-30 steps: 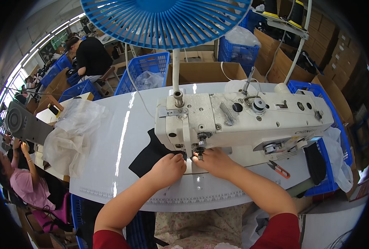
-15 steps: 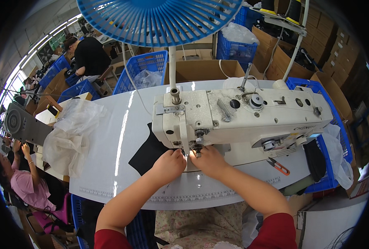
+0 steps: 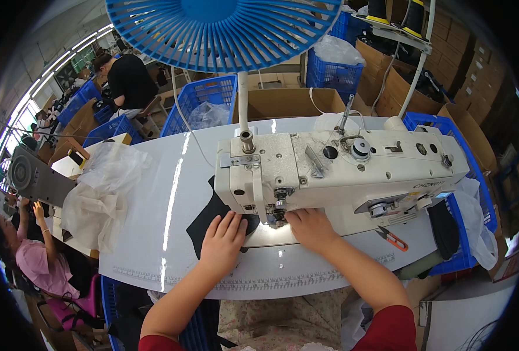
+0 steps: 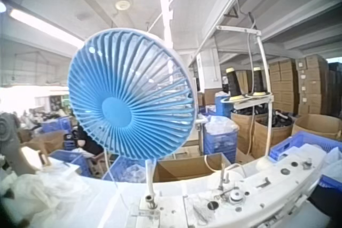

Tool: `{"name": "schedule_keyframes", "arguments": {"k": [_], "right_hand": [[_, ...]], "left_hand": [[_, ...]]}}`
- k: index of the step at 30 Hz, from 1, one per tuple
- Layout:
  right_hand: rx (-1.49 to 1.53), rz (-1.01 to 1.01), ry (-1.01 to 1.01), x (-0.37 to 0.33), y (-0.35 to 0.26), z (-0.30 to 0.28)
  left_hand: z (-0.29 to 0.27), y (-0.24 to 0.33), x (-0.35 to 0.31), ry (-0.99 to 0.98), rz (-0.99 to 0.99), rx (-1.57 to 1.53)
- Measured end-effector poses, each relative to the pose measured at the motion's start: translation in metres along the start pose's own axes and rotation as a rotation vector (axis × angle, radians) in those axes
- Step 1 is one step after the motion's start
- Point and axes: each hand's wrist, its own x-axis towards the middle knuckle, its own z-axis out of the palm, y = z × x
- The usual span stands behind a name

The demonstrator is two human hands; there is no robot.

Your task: The person sews pieces of black fabric together using an industrial sewing machine, then trims the thread with thread snips.

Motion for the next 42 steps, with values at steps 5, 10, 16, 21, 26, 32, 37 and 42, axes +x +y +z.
{"name": "schedule_keyframes", "arguments": {"k": [5, 10, 16, 21, 26, 32, 37, 42], "right_hand": [[-0.073, -0.130, -0.197, 0.013, 0.002, -0.017], [-0.240, -0.231, -0.377, 0.018, -0.034, -0.035], [-0.396, -0.584, -0.290, 0.029, -0.048, -0.034], [-0.136, -0.496, -0.225, 0.020, -0.025, -0.021], [-0.156, -0.540, -0.162, 0.024, -0.019, -0.026], [-0.138, -0.458, -0.153, 0.017, -0.022, -0.020], [-0.131, -0.421, -0.141, 0.013, -0.026, -0.017], [-0.129, -0.369, -0.255, 0.013, -0.030, -0.016]], "left_hand": [[0.007, -0.014, -0.019, 0.011, -0.010, 0.028], [-0.015, -0.001, 0.002, -0.048, 0.119, 0.033], [-0.017, 0.008, 0.017, -0.063, 0.254, -0.004], [-0.018, 0.001, 0.022, -0.111, 0.383, 0.018], [-0.008, -0.015, 0.027, -0.036, 0.492, -0.048], [-0.012, -0.019, 0.035, -0.117, 0.500, -0.119], [-0.006, -0.018, 0.030, -0.051, 0.503, -0.115], [-0.003, -0.013, 0.028, -0.034, 0.491, -0.125]]}}
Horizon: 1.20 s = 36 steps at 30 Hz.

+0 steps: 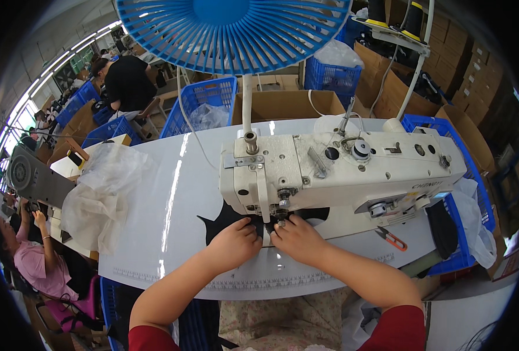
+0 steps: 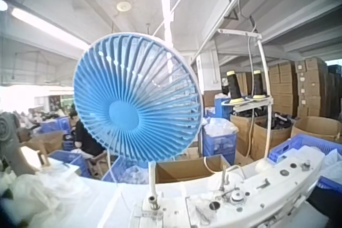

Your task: The person sews pieces of black fabric together using an industrial sewing machine, then trims the thread with thread snips.

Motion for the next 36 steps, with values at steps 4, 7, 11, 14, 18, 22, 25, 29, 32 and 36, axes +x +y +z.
{"name": "schedule_keyframes", "arguments": {"k": [4, 7, 11, 14, 18, 22, 25, 29, 32, 36], "right_hand": [[-0.080, 0.000, 0.150, 0.001, 0.000, 0.004], [-0.091, 0.004, 0.139, 0.003, -0.001, 0.005], [-0.105, 0.050, 0.037, 0.006, -0.005, 0.004], [-0.130, 0.083, 0.025, 0.008, -0.007, 0.006], [-0.173, 0.107, 0.038, 0.010, -0.009, 0.009], [-0.150, 0.151, -0.018, 0.014, -0.011, 0.010], [-0.153, 0.177, 0.003, 0.018, -0.012, 0.016], [-0.201, 0.197, 0.023, 0.018, -0.014, 0.020], [-0.122, 0.213, 0.085, 0.011, -0.011, 0.017], [-0.183, 0.381, 0.133, -0.004, 0.005, 0.003]], "left_hand": [[0.003, 0.002, 0.001, 0.011, -0.004, 0.058], [0.005, 0.003, 0.003, -0.002, -0.011, 0.074], [0.010, 0.003, 0.005, -0.024, -0.034, 0.095], [0.010, 0.002, 0.007, 0.025, -0.041, 0.124], [0.007, 0.001, 0.011, 0.003, -0.039, 0.153], [0.008, 0.001, 0.013, -0.087, -0.092, 0.141], [0.017, 0.000, 0.011, -0.037, -0.096, 0.151], [0.019, 0.005, 0.013, -0.061, -0.153, 0.142], [0.009, 0.015, 0.015, -0.132, -0.183, 0.251], [0.008, 0.027, 0.003, -0.075, -0.286, 0.270]]}}
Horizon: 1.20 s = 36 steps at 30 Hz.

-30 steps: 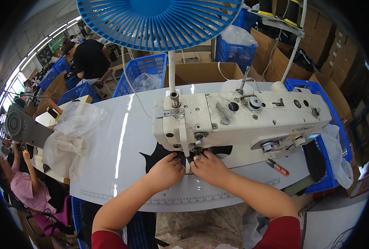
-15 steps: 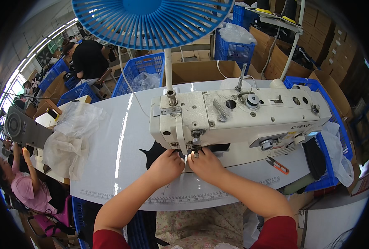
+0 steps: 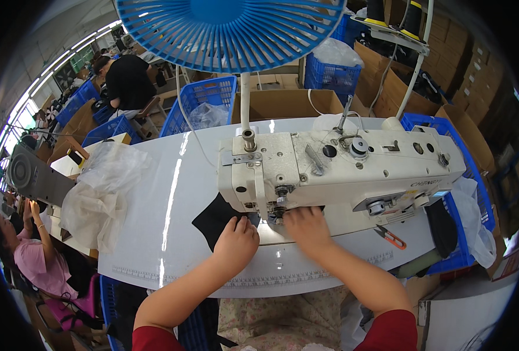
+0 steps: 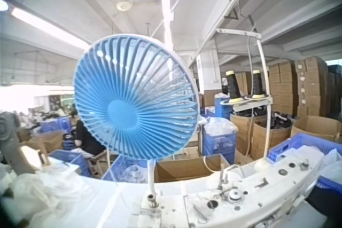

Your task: The person sews pieces of black fabric together using an industrial sewing machine, then trims the thread with thread snips.

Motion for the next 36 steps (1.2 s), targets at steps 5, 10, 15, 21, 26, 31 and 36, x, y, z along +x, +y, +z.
{"name": "schedule_keyframes", "arguments": {"k": [5, 10, 15, 21, 26, 31, 36], "right_hand": [[0.046, -0.233, -0.218, 0.006, -0.007, -0.028], [0.112, -0.489, -0.219, 0.020, -0.013, -0.024], [0.207, -0.399, -0.349, 0.022, -0.015, -0.025], [0.135, -0.360, -0.407, 0.018, -0.026, -0.025], [0.059, -0.356, -0.399, 0.015, -0.031, -0.029], [0.031, -0.323, -0.367, 0.014, -0.035, -0.026], [0.019, -0.304, -0.361, 0.017, -0.037, -0.024]], "left_hand": [[-0.004, 0.009, -0.003, -0.086, -0.013, -0.034], [-0.009, 0.008, 0.003, -0.126, -0.004, -0.110], [-0.009, 0.006, -0.001, -0.100, -0.018, -0.105], [-0.007, 0.002, -0.005, -0.127, -0.092, -0.236], [-0.005, 0.008, -0.008, -0.077, -0.092, -0.287], [0.002, 0.012, -0.009, -0.051, -0.090, -0.250], [0.007, 0.014, -0.008, -0.006, -0.094, -0.239]]}}
